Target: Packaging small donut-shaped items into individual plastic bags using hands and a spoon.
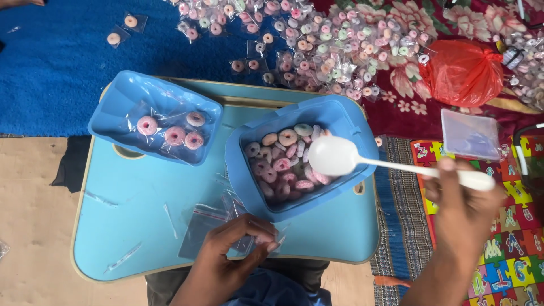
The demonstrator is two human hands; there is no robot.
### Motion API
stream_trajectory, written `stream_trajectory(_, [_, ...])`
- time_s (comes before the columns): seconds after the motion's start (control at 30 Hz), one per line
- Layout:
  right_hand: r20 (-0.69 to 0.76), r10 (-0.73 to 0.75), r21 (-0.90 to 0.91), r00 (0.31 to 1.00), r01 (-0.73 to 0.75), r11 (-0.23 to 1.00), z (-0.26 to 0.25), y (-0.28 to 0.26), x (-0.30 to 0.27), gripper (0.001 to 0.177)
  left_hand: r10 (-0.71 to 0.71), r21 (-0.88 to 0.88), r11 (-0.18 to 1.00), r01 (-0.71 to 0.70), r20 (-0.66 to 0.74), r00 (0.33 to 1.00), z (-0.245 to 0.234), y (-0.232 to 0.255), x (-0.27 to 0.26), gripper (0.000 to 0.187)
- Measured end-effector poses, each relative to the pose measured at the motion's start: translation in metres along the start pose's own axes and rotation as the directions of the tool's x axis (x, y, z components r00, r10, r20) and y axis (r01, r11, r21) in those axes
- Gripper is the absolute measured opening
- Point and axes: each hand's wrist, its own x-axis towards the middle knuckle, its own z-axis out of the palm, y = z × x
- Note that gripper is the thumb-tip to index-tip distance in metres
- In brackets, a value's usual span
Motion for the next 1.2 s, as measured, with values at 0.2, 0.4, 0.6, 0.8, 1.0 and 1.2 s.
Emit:
stream_trajectory(0.2, [0.167, 0.332, 0.027, 0.928, -0.341, 0.94, 0.043, 0.026, -0.001, 0.038, -0.048, 0.107, 0.992, 0.062, -0.129, 0.99, -0.001, -0.002, -0.006, 0.012])
stream_trajectory(0.4, [0.118, 0.204, -0.235, 0.972, -0.172, 0.957, 0.041, 0.022, -0.008, 0.057, -0.104, 0.005, 0.994, 0.108, -0.227, 0.968, 0.001, -0.006, -0.013, 0.069])
stream_trajectory(0.6, [-0.153, 0.158, -0.539, 0.975, -0.217, 0.814, 0.029, 0.027, -0.038, 0.049, -0.094, -0.052, 0.995, 0.084, -0.22, 0.971, 0.002, -0.002, -0.008, 0.035])
stream_trajectory(0.8, [0.259, -0.071, 0.049, 0.963, 0.06, 0.997, 0.061, -0.056, -0.096, 0.025, -0.055, -0.076, 0.996, 0.044, -0.149, 0.987, 0.015, -0.006, -0.006, 0.024])
stream_trajectory(1.0, [0.524, -0.086, 0.412, 0.847, -0.164, 0.896, 0.089, -0.086, -0.123, 0.019, -0.18, -0.26, 0.954, 0.151, -0.09, 0.98, 0.016, 0.001, -0.007, 0.019])
stream_trajectory(1.2, [0.467, -0.059, 0.49, 0.882, -0.202, 0.848, 0.096, -0.097, -0.129, 0.015, -0.134, -0.174, 0.979, 0.108, -0.15, 0.98, 0.011, -0.002, -0.012, 0.01])
